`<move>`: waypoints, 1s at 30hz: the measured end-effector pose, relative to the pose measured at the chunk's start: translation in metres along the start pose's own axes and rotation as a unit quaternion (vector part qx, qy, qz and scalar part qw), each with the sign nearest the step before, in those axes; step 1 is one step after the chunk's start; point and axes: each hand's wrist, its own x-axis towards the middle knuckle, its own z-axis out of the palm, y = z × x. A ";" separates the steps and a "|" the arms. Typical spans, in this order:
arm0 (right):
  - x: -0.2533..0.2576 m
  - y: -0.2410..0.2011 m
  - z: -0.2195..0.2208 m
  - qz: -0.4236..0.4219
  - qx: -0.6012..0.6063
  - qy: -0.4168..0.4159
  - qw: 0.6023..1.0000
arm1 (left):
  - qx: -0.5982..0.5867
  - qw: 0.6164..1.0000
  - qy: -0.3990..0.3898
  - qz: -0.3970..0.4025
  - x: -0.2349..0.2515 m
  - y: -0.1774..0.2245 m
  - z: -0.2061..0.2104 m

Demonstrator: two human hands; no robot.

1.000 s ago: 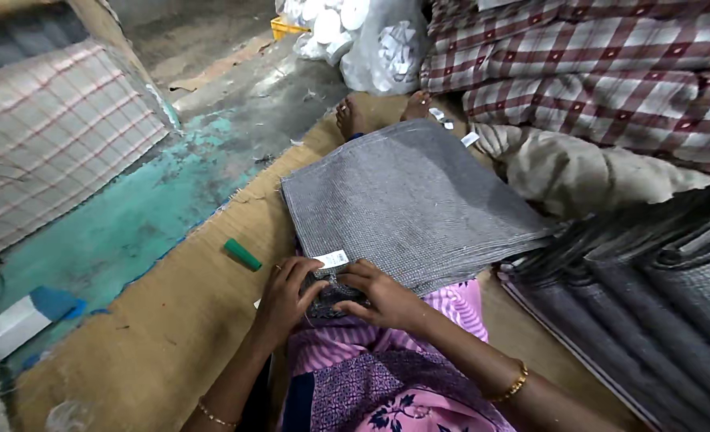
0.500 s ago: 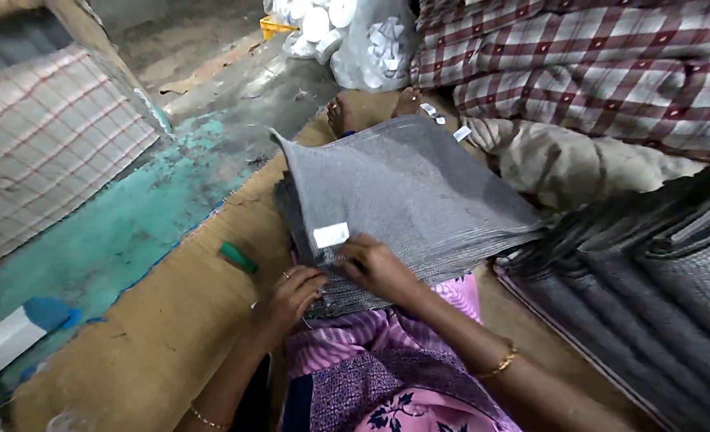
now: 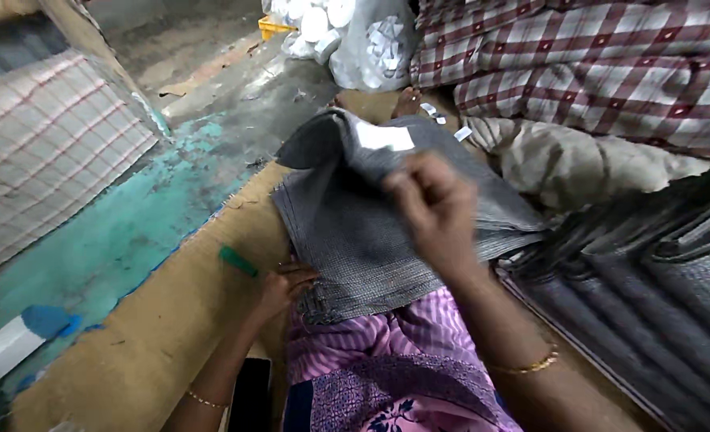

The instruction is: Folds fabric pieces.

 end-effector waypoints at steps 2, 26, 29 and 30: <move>-0.036 0.018 0.028 0.022 -0.075 -0.140 0.987 | 0.011 0.999 0.029 0.020 0.003 -0.004 0.005; -0.106 0.029 0.057 0.020 -0.147 -0.272 0.951 | 0.020 0.994 0.104 -0.011 -0.016 0.021 0.019; -0.107 0.031 0.055 -0.006 -0.145 -0.281 0.949 | -0.002 0.989 0.129 -0.071 -0.014 0.031 0.021; -0.097 0.031 0.050 0.014 -0.115 -0.281 0.953 | -0.010 0.988 0.130 -0.079 -0.012 0.032 0.021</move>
